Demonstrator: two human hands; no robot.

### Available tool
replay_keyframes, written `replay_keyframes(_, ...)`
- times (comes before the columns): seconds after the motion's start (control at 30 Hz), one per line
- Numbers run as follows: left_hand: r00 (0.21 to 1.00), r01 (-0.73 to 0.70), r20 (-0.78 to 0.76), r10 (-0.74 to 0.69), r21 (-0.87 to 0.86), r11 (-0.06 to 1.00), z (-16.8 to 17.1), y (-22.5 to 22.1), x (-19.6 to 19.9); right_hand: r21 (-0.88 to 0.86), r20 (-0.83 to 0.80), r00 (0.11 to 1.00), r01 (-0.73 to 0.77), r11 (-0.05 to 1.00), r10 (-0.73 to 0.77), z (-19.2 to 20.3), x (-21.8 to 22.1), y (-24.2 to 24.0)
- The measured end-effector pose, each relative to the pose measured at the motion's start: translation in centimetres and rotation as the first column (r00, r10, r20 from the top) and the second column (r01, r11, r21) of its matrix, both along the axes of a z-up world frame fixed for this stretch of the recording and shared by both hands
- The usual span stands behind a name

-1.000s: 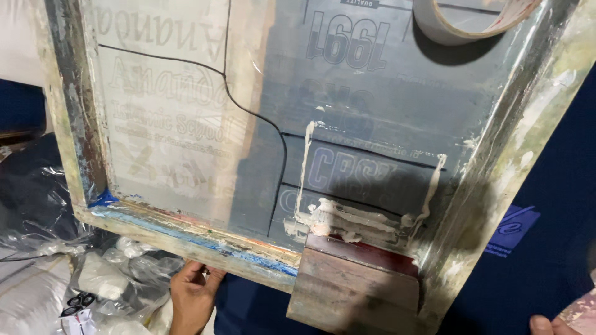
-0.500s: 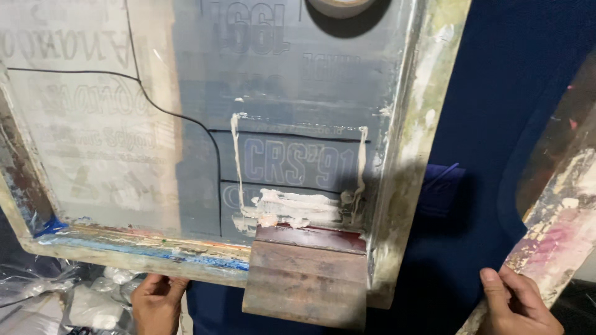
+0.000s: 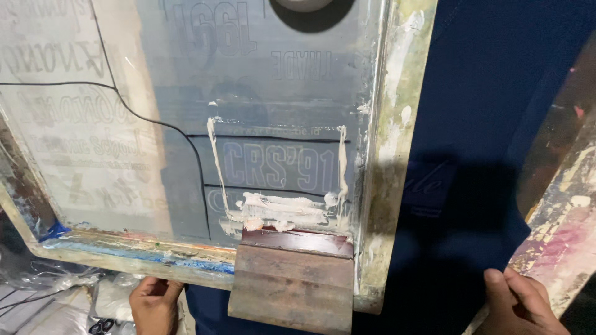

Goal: The person performs screen printing on a navy blue garment, using a squeegee to apply white ink through a mesh screen and then refills the ink from a container using a small paddle.

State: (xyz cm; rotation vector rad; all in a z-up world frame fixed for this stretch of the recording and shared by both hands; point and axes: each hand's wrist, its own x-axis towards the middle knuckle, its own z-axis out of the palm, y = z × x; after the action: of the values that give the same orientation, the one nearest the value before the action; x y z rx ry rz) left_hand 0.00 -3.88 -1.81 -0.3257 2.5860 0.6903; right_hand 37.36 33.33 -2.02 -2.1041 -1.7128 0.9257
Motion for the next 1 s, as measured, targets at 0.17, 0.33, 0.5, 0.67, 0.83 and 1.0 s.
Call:
replay_keyframes(0.17,1.000,-0.015,-0.004,0.015,0.082,0.997,0.0,0.5,0.1,-0.114,0.072,0.995,0.077,0.990,-0.069,-0.5,0.8,0.0)
replay_keyframes(0.33,1.000,-0.017,-0.005,0.017,0.063,0.998,0.1,0.2,0.1,-0.007,-0.052,0.998,-0.045,0.999,0.045,-3.0,4.2,-1.1)
replay_keyframes(0.5,0.999,-0.030,0.026,0.028,0.082,0.996,0.0,0.1,-0.3,-0.064,-0.040,0.999,-0.009,0.998,0.006,-3.1,4.7,-1.3)
replay_keyframes(0.67,0.997,-0.079,0.037,0.074,0.153,0.985,-1.6,-3.6,-0.5,-0.048,-0.032,0.996,-0.089,0.995,0.088,-5.1,8.0,-1.9)
replay_keyframes(0.83,0.995,-0.090,0.065,0.076,0.240,0.967,-1.0,-2.1,-0.4,0.013,-0.053,0.991,-0.118,0.993,0.119,-5.7,9.0,-2.6)
replay_keyframes(1.0,0.983,-0.176,0.092,0.159,0.212,0.961,0.3,0.4,-0.6,0.351,0.021,0.938,-0.331,0.876,0.346,-9.7,13.0,-3.2)
